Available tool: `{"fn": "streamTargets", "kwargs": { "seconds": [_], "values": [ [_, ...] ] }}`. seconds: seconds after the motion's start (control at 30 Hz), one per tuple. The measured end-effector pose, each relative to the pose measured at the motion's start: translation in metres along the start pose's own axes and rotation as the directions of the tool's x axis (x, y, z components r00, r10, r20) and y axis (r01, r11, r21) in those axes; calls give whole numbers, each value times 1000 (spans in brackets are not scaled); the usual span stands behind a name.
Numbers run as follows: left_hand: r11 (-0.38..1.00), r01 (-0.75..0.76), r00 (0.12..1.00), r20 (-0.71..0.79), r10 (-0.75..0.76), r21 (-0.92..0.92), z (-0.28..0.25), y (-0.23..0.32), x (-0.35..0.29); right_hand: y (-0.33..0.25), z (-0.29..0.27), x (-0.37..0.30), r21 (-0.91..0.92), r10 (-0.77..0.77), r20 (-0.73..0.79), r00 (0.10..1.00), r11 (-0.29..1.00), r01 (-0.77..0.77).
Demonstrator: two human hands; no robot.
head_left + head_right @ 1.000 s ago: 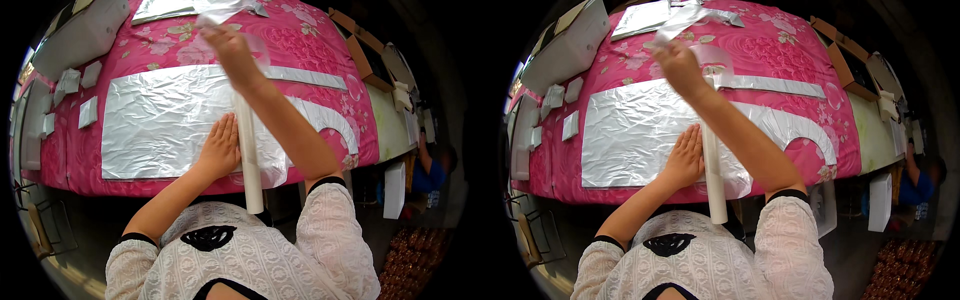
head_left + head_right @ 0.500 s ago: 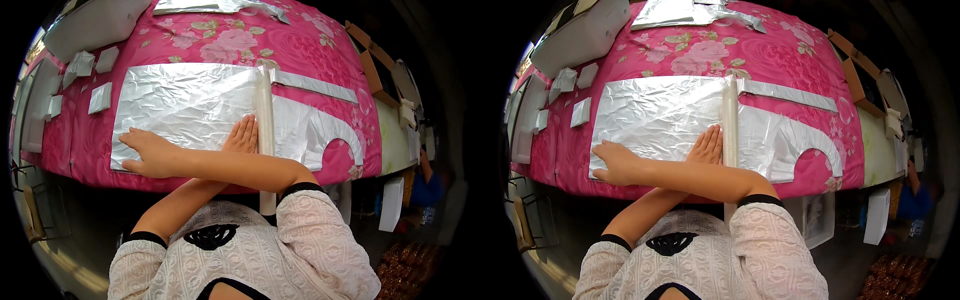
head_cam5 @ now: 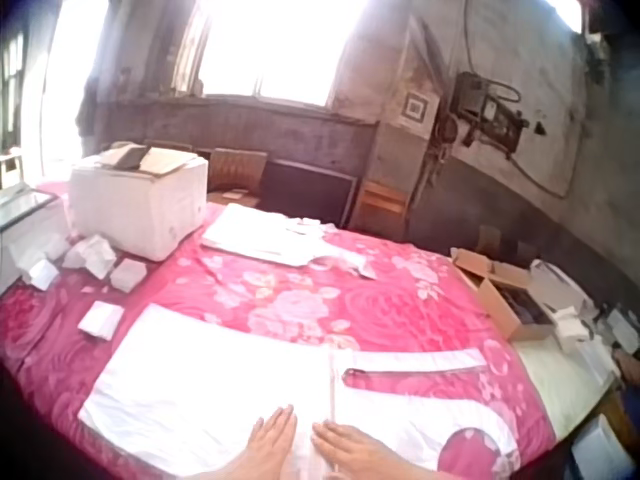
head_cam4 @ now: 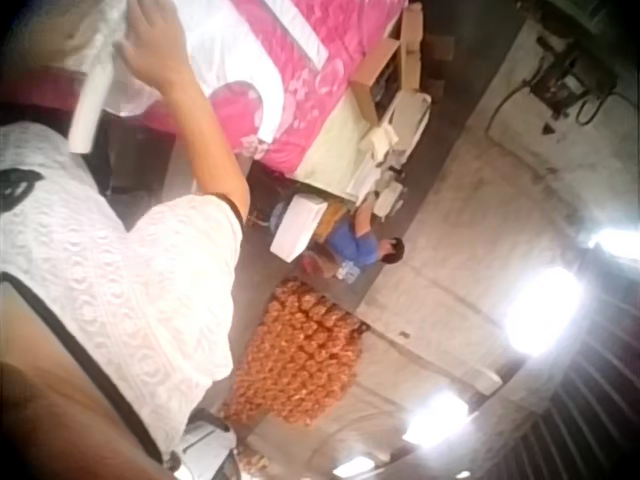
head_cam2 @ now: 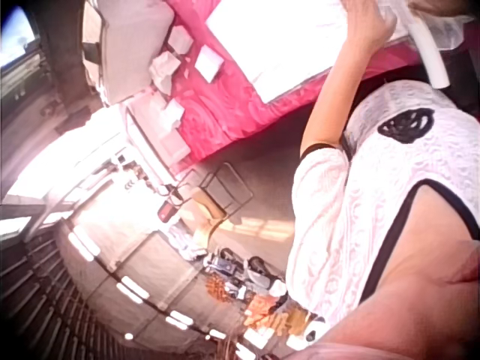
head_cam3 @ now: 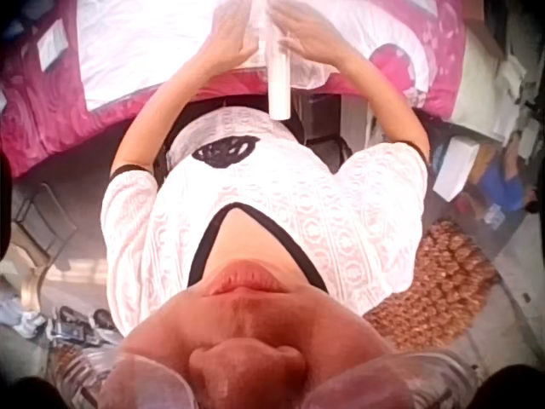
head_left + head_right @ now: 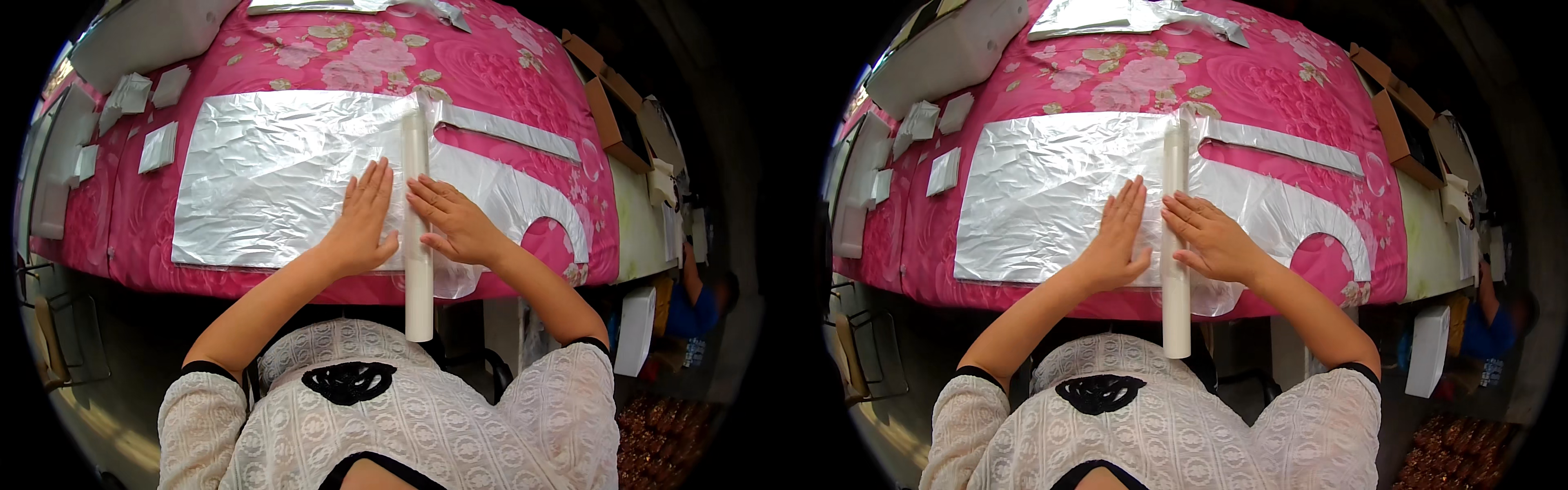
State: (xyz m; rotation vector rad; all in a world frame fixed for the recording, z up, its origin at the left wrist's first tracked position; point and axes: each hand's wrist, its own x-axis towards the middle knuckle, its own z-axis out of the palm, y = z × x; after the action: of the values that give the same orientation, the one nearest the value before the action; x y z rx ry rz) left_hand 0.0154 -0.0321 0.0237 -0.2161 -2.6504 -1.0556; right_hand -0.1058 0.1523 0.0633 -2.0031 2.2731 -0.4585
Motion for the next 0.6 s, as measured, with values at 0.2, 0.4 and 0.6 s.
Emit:
{"fn": "streamTargets", "kwargs": {
  "seconds": [0.2,0.4,0.6],
  "values": [
    [965,218,910,-325,-256,-149,-109,-52,-42,-93,49,110,519,-344,118,932,821,238],
    [791,380,755,-333,-565,-480,-180,-76,-138,-137,26,151,615,-417,-228,880,639,462],
    [680,514,658,-267,-704,-523,-175,-46,-223,-62,56,167,107,-320,-197,927,932,345]
  ]
}}
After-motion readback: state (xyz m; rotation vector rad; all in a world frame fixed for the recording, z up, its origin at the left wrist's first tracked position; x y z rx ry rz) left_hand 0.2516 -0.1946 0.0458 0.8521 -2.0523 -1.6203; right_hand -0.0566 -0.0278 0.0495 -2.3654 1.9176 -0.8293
